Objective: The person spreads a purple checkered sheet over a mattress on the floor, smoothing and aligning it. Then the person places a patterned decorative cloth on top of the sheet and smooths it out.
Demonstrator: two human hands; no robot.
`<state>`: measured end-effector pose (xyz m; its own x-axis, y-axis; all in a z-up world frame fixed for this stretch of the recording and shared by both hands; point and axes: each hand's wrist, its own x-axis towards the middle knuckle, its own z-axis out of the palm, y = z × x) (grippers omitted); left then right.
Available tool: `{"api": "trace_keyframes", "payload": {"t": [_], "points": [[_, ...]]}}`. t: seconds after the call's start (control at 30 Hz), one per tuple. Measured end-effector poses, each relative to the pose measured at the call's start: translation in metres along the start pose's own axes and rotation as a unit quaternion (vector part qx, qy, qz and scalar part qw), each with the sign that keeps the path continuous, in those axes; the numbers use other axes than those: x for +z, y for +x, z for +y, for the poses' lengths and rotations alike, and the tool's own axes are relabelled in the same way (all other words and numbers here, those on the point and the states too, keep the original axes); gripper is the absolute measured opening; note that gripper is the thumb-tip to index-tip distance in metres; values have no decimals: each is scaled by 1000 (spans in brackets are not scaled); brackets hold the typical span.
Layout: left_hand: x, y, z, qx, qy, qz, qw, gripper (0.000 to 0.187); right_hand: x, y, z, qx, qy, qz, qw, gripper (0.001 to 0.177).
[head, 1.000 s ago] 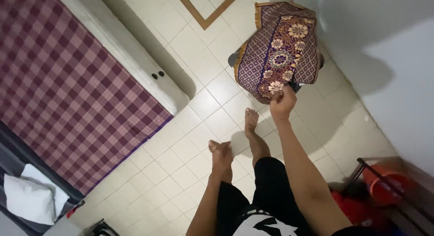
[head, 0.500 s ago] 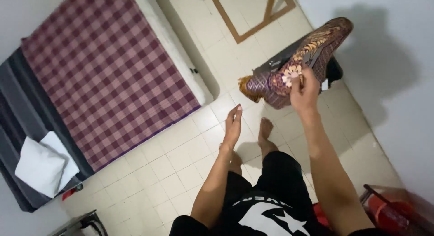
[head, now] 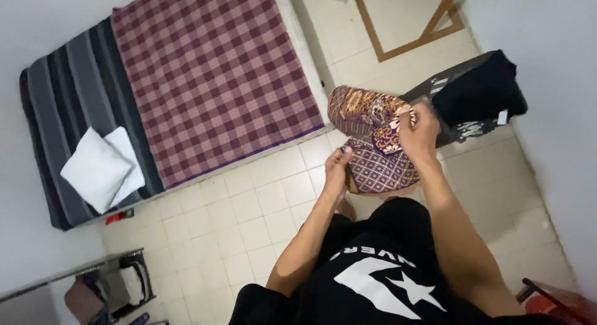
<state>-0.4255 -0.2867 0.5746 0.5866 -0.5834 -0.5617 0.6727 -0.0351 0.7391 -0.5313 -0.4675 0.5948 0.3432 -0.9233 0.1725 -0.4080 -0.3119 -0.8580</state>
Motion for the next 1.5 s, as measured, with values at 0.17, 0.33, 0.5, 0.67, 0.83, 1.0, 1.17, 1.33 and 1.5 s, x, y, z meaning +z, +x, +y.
{"api": "trace_keyframes", "payload": {"t": [0.17, 0.33, 0.5, 0.67, 0.83, 1.0, 1.17, 1.33, 1.5], "points": [[17, -63, 82, 106, -69, 59, 990, 22, 23, -41, -12, -75, -58, -161, 982, 27], [-7, -24, 45, 145, -30, 73, 986, 28, 22, -88, -61, -33, 127, -265, 955, 38], [15, -39, 64, 217, 93, 95, 967, 32, 31, -78, -43, 44, 111, -256, 959, 12], [-19, -10, 24, 515, 449, 177, 709, 114, 0, -47, -74, 0, 126, -312, 942, 10], [24, -48, 71, 335, 423, 23, 842, 13, -39, 0, -106, -62, 152, -365, 916, 10], [58, -24, 42, 403, 308, 175, 844, 18, -55, 53, -89, -163, -187, -500, 830, 39], [100, -37, 79, 250, 252, 89, 931, 17, -18, 80, -57, -104, 103, -388, 910, 21], [82, 4, 94, 318, 207, 156, 912, 24, 8, 93, -24, -132, 72, -457, 876, 72], [40, 35, 130, 289, 314, 225, 876, 20, 57, 127, -14, -90, -23, -420, 903, 25]]}}
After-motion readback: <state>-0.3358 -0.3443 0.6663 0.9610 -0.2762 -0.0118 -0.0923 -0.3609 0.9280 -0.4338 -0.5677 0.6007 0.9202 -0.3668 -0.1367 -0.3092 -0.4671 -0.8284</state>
